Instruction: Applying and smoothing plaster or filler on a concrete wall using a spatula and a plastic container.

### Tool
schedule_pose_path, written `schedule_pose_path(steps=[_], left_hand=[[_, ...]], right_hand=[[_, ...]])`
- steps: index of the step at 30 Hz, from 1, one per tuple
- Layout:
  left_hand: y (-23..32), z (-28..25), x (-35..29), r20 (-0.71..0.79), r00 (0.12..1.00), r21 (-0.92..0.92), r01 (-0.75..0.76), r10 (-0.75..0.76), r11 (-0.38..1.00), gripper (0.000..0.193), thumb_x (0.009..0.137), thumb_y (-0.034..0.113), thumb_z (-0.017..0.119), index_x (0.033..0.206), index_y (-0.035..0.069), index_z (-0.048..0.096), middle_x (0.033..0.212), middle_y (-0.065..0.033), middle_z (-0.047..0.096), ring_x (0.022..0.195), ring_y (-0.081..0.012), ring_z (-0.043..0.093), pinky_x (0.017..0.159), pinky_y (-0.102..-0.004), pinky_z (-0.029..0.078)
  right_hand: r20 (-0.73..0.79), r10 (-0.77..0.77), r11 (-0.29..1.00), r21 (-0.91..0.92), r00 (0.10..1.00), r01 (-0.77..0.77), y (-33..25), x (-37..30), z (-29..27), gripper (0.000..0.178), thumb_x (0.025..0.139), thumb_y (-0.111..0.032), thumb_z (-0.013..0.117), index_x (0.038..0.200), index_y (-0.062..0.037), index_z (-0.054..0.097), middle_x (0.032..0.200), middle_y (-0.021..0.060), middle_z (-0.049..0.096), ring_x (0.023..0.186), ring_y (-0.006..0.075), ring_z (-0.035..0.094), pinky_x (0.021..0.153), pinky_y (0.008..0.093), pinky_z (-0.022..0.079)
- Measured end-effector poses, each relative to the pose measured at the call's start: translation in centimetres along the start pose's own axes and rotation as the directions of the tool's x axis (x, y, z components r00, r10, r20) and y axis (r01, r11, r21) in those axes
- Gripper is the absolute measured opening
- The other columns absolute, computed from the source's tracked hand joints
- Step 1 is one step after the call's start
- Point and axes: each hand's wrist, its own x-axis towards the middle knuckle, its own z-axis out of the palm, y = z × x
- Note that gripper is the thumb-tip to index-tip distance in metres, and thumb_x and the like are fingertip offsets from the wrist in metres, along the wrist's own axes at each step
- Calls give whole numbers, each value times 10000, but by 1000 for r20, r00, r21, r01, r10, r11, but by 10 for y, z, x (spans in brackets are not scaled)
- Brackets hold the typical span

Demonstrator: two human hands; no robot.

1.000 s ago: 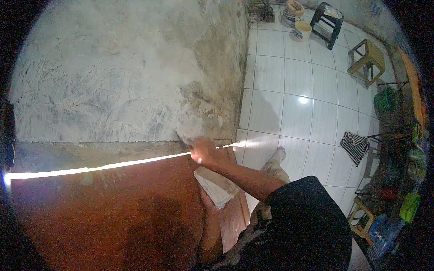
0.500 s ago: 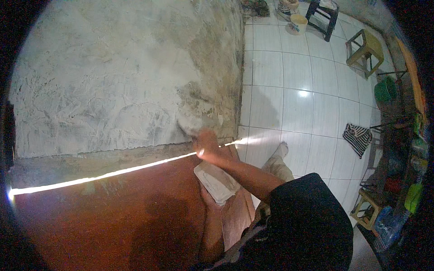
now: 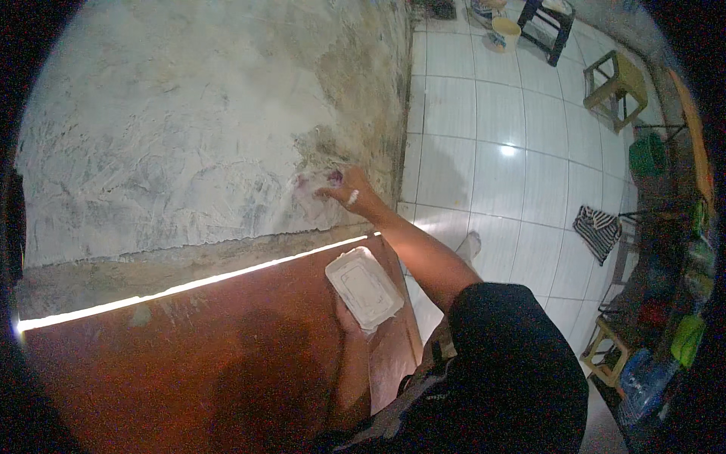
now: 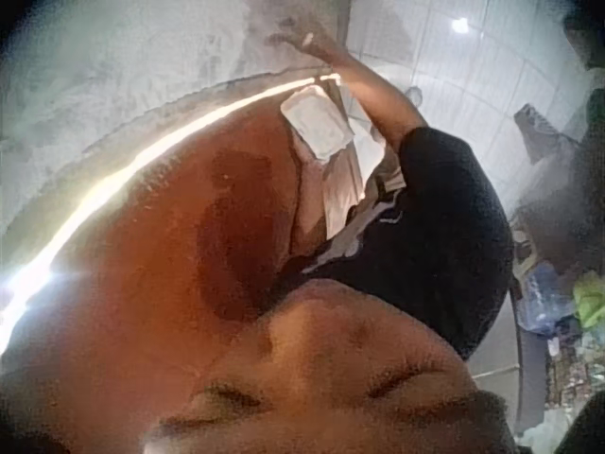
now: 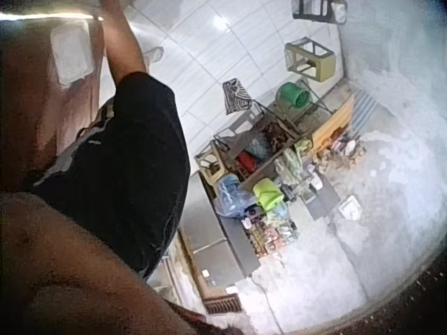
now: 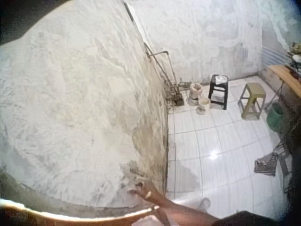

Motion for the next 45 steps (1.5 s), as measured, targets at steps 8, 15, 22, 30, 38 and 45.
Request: schedule_pose_path(steps=[8,15,22,30,38,45], left_hand=[[-6,3,-10,-42,998,-44,35,-37,998,571,1018,487,329,1474,145,369,1472,-73,432,1309,-289,462,1088,-454,387],[-3,-3,-9,-78,996,-25,30,-32,999,596,1004,515,351,1474,149,371,1467,-75,439,1306,-288,465,1094,-451,382],[-8,-23,-5,-100,995,-152,-17,2,988,540,1011,473,372,1439,148,420,1413,-68,499,1249,-293,505,1063,-452,413],[0,10,-6,40,998,-117,-37,42,992,530,1031,432,338,1488,162,351,1495,-40,411,1335,-251,432,1117,-418,345],[3,19,-9,0,999,-82,-41,41,996,520,1030,435,349,1475,167,367,1485,-36,421,1325,-259,443,1109,-444,357],[2,-31,-4,-21,998,-225,53,-59,973,555,1017,484,356,1463,155,391,1454,-54,459,1305,-282,465,1085,-460,386]], right_hand=[[-213,134,961,265,968,-75,95,-14,6,339,802,-155,794,1016,24,603,841,115,671,750,248,661,679,359,524],[-43,127,938,331,991,-106,-16,-24,5,502,751,-313,817,1005,71,616,849,142,689,736,213,647,676,349,519],[-191,100,989,-88,976,-119,7,-11,25,498,688,-416,842,740,46,666,664,164,664,548,273,590,599,386,498],[-386,203,976,9,900,-217,61,-37,-3,413,815,-397,746,836,9,675,754,198,666,667,356,655,610,428,482],[-353,92,890,-391,931,-236,52,-15,14,152,879,-149,572,863,-11,634,726,206,612,718,426,587,671,512,442],[130,-206,884,-402,970,241,71,-45,53,226,711,-169,667,879,-21,637,770,163,602,740,403,567,667,470,465]])
